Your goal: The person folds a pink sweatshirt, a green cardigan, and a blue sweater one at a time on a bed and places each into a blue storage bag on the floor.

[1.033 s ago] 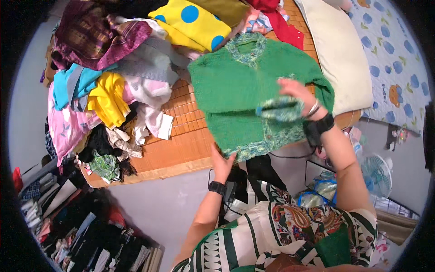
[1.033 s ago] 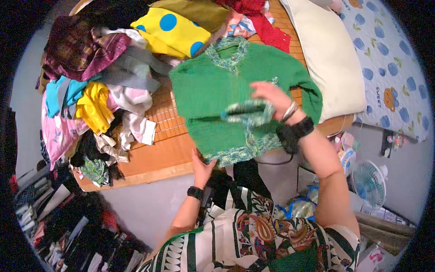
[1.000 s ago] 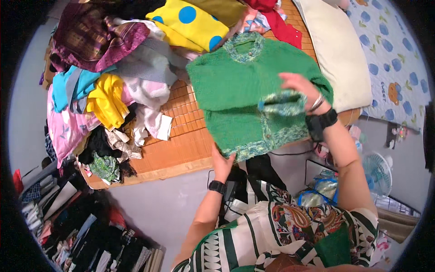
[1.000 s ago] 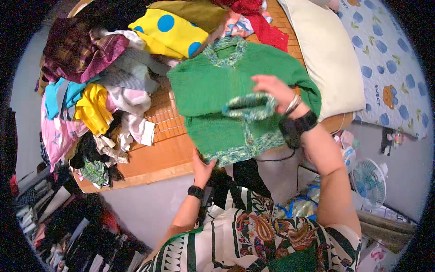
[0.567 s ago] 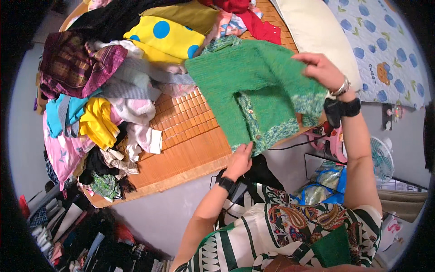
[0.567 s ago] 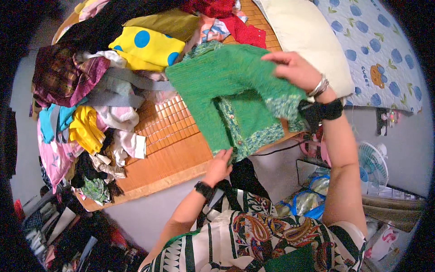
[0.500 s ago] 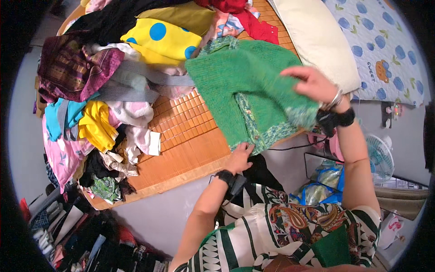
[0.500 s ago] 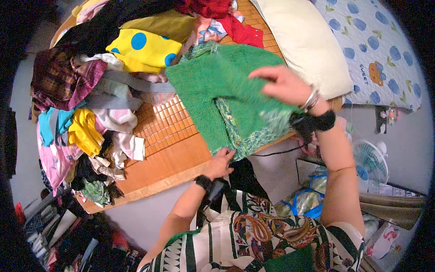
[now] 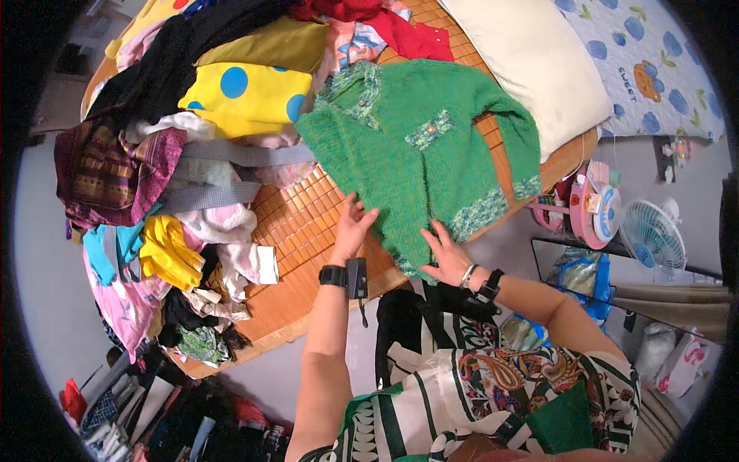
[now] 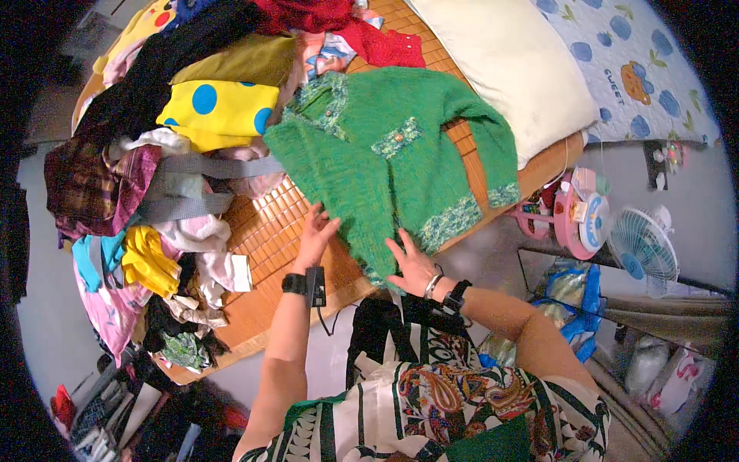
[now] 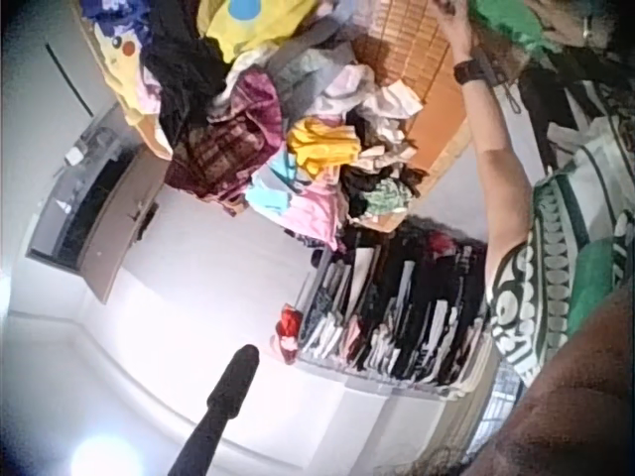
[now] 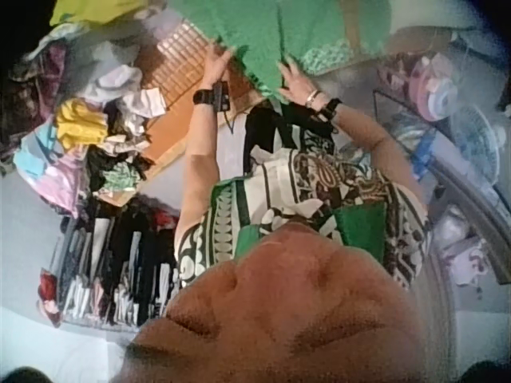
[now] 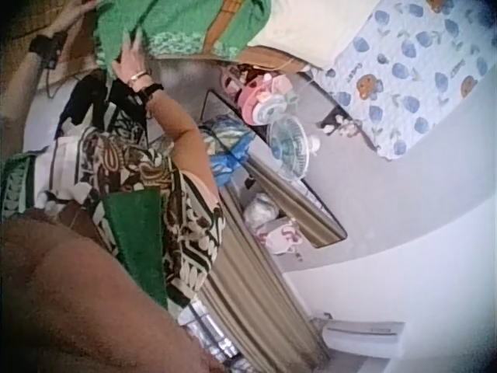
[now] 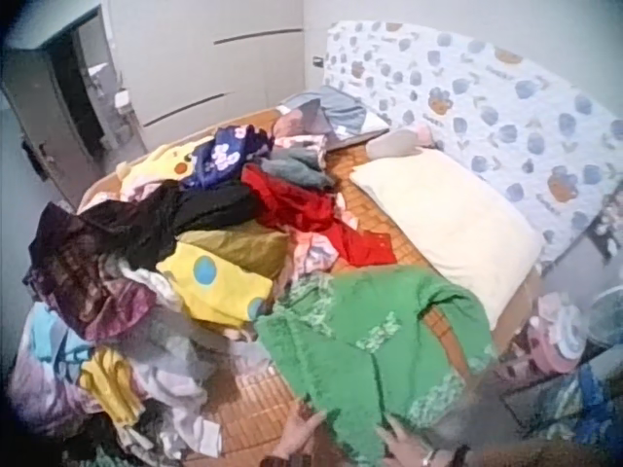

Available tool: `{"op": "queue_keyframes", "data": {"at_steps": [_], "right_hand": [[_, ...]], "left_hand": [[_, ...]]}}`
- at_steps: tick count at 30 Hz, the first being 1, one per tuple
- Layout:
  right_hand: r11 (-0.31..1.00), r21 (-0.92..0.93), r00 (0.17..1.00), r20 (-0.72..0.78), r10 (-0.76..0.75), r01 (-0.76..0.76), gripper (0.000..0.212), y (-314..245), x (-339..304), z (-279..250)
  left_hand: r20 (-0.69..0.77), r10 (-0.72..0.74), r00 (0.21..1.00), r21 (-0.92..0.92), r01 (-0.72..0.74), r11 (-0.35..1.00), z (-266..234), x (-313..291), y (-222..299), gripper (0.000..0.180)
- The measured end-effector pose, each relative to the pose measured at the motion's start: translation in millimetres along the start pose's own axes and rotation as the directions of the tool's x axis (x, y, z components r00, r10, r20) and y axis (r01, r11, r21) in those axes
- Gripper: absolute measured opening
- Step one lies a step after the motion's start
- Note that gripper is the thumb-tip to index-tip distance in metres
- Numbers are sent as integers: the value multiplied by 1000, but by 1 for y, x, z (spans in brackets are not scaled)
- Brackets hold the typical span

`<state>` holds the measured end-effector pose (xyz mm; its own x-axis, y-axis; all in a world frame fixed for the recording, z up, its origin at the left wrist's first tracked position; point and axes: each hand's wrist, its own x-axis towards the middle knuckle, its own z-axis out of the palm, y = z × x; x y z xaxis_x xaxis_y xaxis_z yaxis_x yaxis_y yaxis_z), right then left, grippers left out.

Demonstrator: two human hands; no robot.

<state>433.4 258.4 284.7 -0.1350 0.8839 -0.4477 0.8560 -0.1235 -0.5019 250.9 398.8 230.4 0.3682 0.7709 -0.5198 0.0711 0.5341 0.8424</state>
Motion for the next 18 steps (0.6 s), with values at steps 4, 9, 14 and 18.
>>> {"op": "queue_keyframes", "data": {"at_steps": [4, 9, 14, 18], "right_hand": [[920, 379, 989, -65, 131, -98, 64, -3, 3, 0], [782, 623, 976, -168, 140, -5, 48, 11, 8, -8], [804, 578, 921, -223, 318, -138, 49, 14, 34, 11], [971, 222, 863, -504, 36, 89, 49, 12, 67, -23]], "left_hand": [[-5, -15, 1000, 265, 16, 964, 20, 5, 35, 66], [0, 24, 1000, 116, -24, 993, 29, 2, 41, 66], [133, 8, 991, 62, -17, 998, 17, -13, -9, 56], [311, -31, 950, 57, 14, 998, 22, -33, -25, 52]]}}
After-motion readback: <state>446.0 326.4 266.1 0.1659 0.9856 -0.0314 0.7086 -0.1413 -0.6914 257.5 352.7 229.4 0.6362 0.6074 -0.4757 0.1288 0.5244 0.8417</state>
